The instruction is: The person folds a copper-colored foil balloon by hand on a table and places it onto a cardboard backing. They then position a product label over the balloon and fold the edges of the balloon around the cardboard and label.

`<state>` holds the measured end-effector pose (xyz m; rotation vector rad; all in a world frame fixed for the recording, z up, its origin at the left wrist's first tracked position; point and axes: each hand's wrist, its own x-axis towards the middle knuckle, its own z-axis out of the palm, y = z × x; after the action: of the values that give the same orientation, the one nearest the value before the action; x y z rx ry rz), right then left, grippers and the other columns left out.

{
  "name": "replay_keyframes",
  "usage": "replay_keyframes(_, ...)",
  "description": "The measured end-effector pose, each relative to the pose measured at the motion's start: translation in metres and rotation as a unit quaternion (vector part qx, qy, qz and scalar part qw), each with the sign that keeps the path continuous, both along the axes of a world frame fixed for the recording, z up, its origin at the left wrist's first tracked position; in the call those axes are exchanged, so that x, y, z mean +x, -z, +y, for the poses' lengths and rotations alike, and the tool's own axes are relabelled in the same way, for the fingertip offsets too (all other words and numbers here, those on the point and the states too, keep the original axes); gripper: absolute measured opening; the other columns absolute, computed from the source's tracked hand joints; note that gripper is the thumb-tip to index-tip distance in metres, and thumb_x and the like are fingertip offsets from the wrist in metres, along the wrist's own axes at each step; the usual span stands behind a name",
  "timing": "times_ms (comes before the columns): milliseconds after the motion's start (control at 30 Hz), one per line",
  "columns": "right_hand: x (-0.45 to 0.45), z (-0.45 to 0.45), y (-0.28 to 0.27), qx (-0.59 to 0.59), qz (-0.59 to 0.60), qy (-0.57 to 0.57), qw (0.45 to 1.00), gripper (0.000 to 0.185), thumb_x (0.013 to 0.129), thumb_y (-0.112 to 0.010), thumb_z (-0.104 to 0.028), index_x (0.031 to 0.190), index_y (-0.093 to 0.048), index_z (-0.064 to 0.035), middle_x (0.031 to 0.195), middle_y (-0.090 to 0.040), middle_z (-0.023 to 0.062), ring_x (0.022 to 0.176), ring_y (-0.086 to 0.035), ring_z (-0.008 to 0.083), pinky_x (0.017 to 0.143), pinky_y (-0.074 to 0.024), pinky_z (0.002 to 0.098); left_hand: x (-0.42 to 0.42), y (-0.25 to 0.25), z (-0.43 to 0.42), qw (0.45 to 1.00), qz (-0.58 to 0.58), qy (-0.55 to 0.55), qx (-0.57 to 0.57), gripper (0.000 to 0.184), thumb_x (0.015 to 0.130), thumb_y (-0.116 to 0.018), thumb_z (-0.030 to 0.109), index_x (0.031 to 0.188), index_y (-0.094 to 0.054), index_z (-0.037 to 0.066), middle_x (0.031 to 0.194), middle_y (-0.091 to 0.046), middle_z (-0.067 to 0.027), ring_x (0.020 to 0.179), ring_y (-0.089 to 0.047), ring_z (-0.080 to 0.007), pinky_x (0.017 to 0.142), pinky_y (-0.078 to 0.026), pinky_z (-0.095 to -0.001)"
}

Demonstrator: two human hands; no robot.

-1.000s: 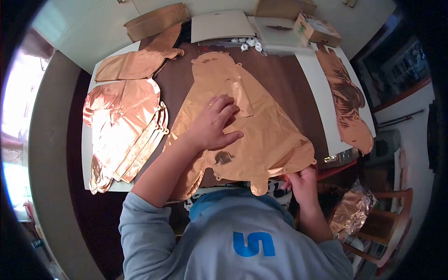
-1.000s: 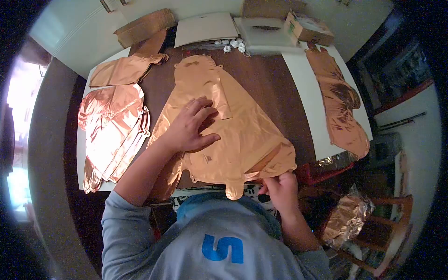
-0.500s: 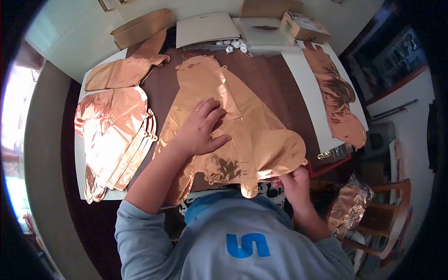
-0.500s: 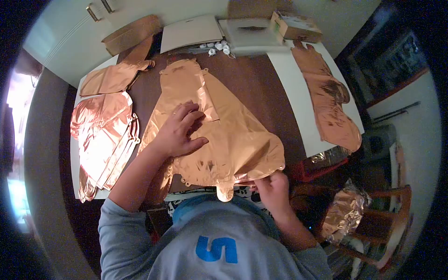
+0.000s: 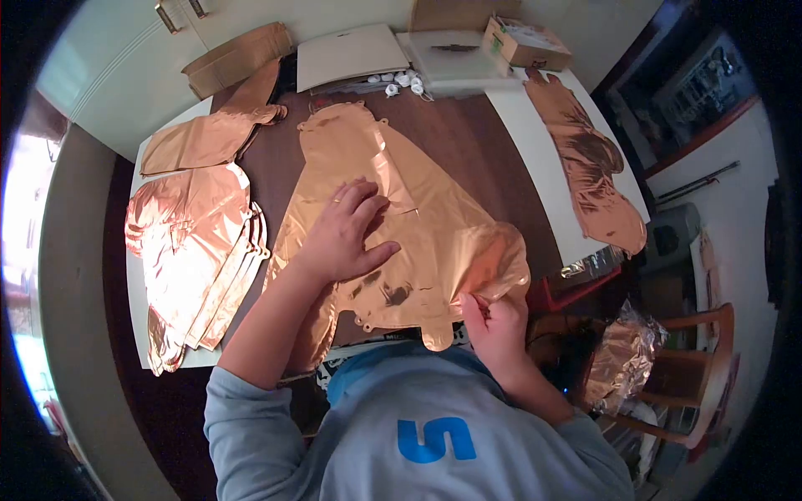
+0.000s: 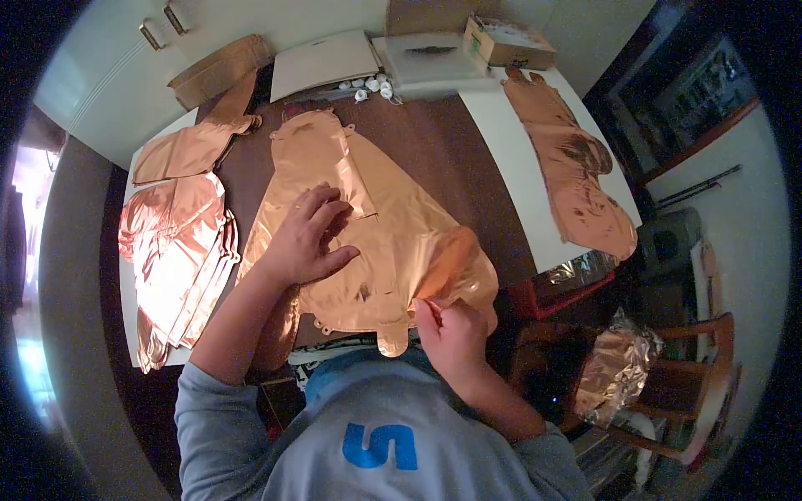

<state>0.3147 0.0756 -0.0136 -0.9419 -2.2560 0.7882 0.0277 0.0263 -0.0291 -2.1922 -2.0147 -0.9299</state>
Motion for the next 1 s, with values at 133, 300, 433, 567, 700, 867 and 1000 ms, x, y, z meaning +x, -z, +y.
replay_keyframes(133, -0.003, -0.007, 0.006, 0.199, -0.008, -0.065, 0.978, 0.022, 0.077, -0.075, -0.009, 0.097, -0.067, -0.0041, 0.093, -0.067, 0.0127, 0.079, -0.064, 0.0309, 0.072, -0.0502, 0.0426, 0.001, -0.004, -0.001, 1.000, -0.009, 0.003, 0.001, 0.059, 0.073, -0.081, 0.034, 0.119, -0.061, 0.003, 0.125, -0.056, -0.0204, 0.119, -0.054, -0.0408, 0.101, -0.045, -0.0473)
replay_keyframes(300, -0.015, -0.012, 0.007, 0.218, 0.014, -0.184, 0.958, 0.029, 0.071, -0.075, -0.012, 0.098, -0.068, -0.0058, 0.112, -0.066, 0.0083, 0.103, -0.063, 0.0262, 0.091, -0.0476, 0.0444, -0.002, 0.004, 0.001, 1.000, -0.004, 0.001, 0.000, 0.058, 0.074, -0.081, 0.031, 0.122, -0.059, 0.006, 0.126, -0.055, -0.0189, 0.121, -0.053, -0.0409, 0.103, -0.044, -0.0479)
replay_keyframes(433, -0.017, -0.006, 0.009, 0.173, 0.012, -0.264, 0.949, 0.024, 0.080, -0.073, -0.016, 0.102, -0.068, -0.0054, 0.117, -0.066, 0.0098, 0.113, -0.061, 0.0274, 0.102, -0.0446, 0.0465, -0.001, 0.000, 0.000, 1.000, -0.002, 0.003, -0.004, 0.061, 0.074, -0.081, 0.032, 0.124, -0.058, 0.006, 0.128, -0.054, -0.0190, 0.122, -0.052, -0.0415, 0.104, -0.044, -0.0486)
replay_keyframes(567, -0.009, 0.015, -0.006, 0.021, 0.058, -0.334, 0.941, 0.031, 0.084, -0.070, -0.014, 0.113, -0.068, -0.0044, 0.123, -0.065, 0.0115, 0.118, -0.060, 0.0301, 0.107, -0.0418, 0.0483, -0.003, 0.003, 0.000, 1.000, 0.001, -0.006, -0.003, 0.059, 0.075, -0.080, 0.031, 0.124, -0.059, 0.007, 0.128, -0.054, -0.0187, 0.122, -0.052, -0.0413, 0.103, -0.044, -0.0482)
replay_keyframes(700, -0.013, 0.057, 0.011, 0.164, 0.001, -0.245, 0.956, 0.035, 0.086, -0.068, -0.015, 0.119, -0.066, -0.0035, 0.125, -0.065, 0.0120, 0.119, -0.059, 0.0314, 0.109, -0.0400, 0.0494, -0.002, 0.003, 0.000, 1.000, -0.010, -0.004, -0.015, 0.056, 0.076, -0.079, 0.030, 0.123, -0.060, 0.007, 0.128, -0.055, -0.0186, 0.122, -0.052, -0.0409, 0.103, -0.044, -0.0479)
replay_keyframes(867, -0.036, 0.060, 0.004, 0.227, -0.085, -0.284, 0.928, 0.043, 0.089, -0.067, -0.020, 0.127, -0.061, -0.0022, 0.134, -0.059, 0.0135, 0.124, -0.054, 0.0321, 0.111, -0.0358, 0.0521, -0.003, 0.007, 0.001, 0.999, -0.019, -0.005, -0.031, 0.057, 0.079, -0.077, 0.040, 0.121, -0.058, 0.005, 0.127, -0.054, -0.0170, 0.127, -0.049, -0.0397, 0.113, -0.035, -0.0520)
replay_keyframes(1000, -0.040, 0.058, 0.007, 0.268, -0.116, -0.300, 0.908, 0.048, 0.089, -0.066, -0.026, 0.130, -0.058, -0.0006, 0.139, -0.055, 0.0149, 0.127, -0.052, 0.0335, 0.112, -0.0338, 0.0538, -0.001, 0.000, 0.000, 0.999, -0.018, -0.011, -0.027, 0.059, 0.077, -0.078, 0.038, 0.121, -0.059, 0.005, 0.127, -0.054, -0.0168, 0.127, -0.049, -0.0394, 0.112, -0.036, -0.0524)
